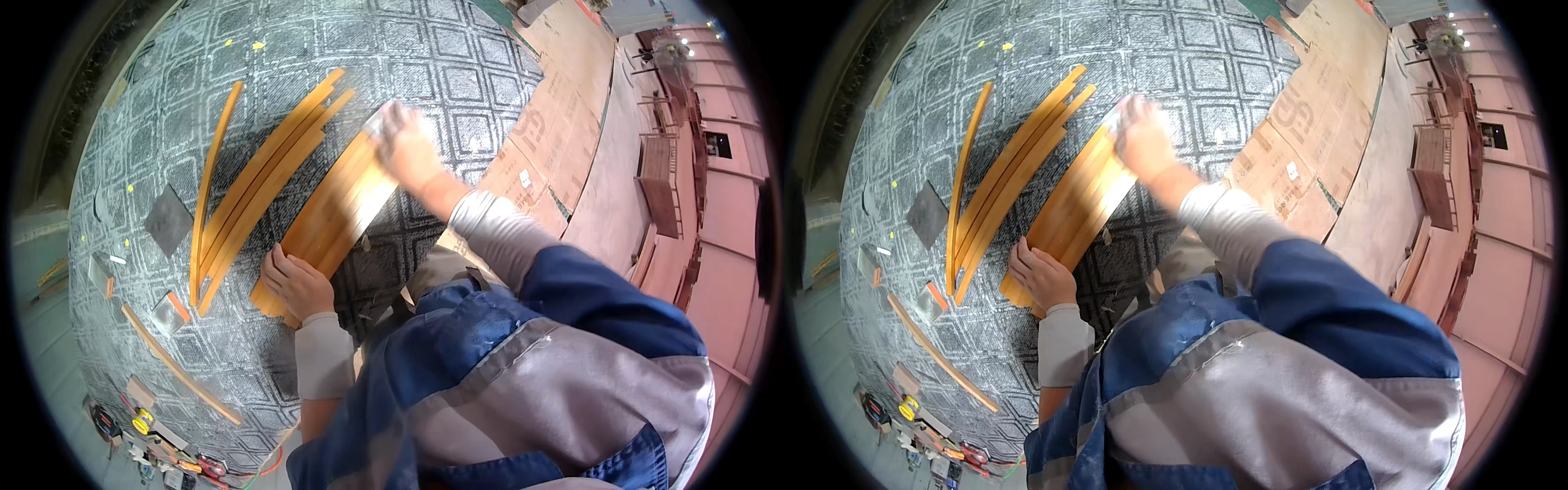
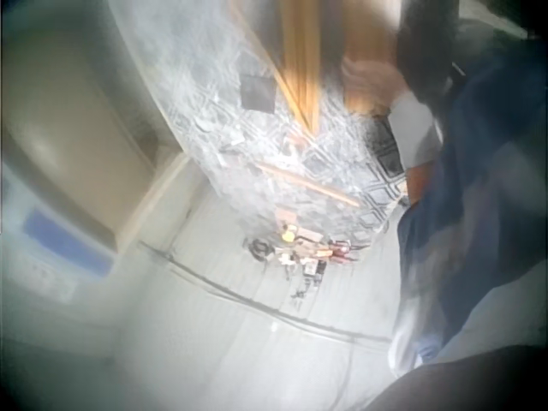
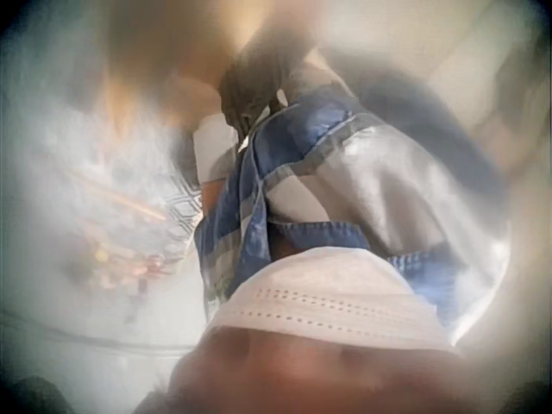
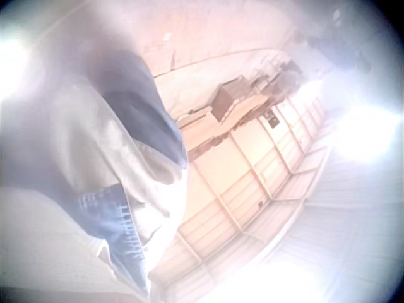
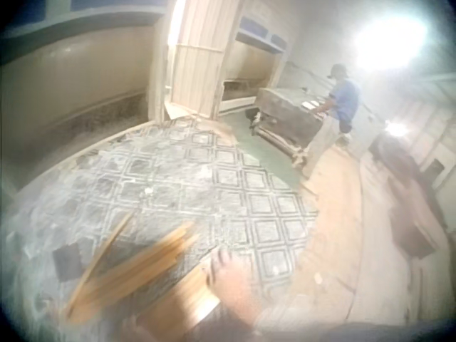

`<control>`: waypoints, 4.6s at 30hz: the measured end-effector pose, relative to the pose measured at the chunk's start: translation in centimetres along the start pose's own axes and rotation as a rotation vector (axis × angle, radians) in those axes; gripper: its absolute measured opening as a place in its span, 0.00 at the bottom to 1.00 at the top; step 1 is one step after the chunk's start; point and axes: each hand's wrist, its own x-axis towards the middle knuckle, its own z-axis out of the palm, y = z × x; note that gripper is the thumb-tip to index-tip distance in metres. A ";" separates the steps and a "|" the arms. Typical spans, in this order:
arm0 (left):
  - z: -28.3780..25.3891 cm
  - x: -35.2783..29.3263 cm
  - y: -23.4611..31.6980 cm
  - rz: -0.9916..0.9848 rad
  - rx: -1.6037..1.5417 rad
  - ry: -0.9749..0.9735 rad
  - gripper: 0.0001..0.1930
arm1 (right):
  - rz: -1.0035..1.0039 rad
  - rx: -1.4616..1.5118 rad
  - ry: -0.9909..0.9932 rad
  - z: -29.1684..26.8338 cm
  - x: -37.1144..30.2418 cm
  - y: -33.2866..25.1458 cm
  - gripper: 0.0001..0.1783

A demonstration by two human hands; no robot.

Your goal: The person sands wooden boards and thin wooden strips by hand using a piece of sandpaper.

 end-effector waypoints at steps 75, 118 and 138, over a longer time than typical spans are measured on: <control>1.4 -0.4 -1.7 0.101 0.423 -0.142 0.30 | -0.105 0.122 -0.116 -0.2 -9.5 -6.7 0.36; -1.1 0.5 0.0 0.107 0.139 -0.124 0.29 | -0.178 0.557 -0.325 -5.2 -10.0 -6.0 0.31; -0.5 0.3 -0.1 0.094 0.172 -0.134 0.29 | -0.171 0.192 -0.175 -3.4 -8.7 -6.3 0.30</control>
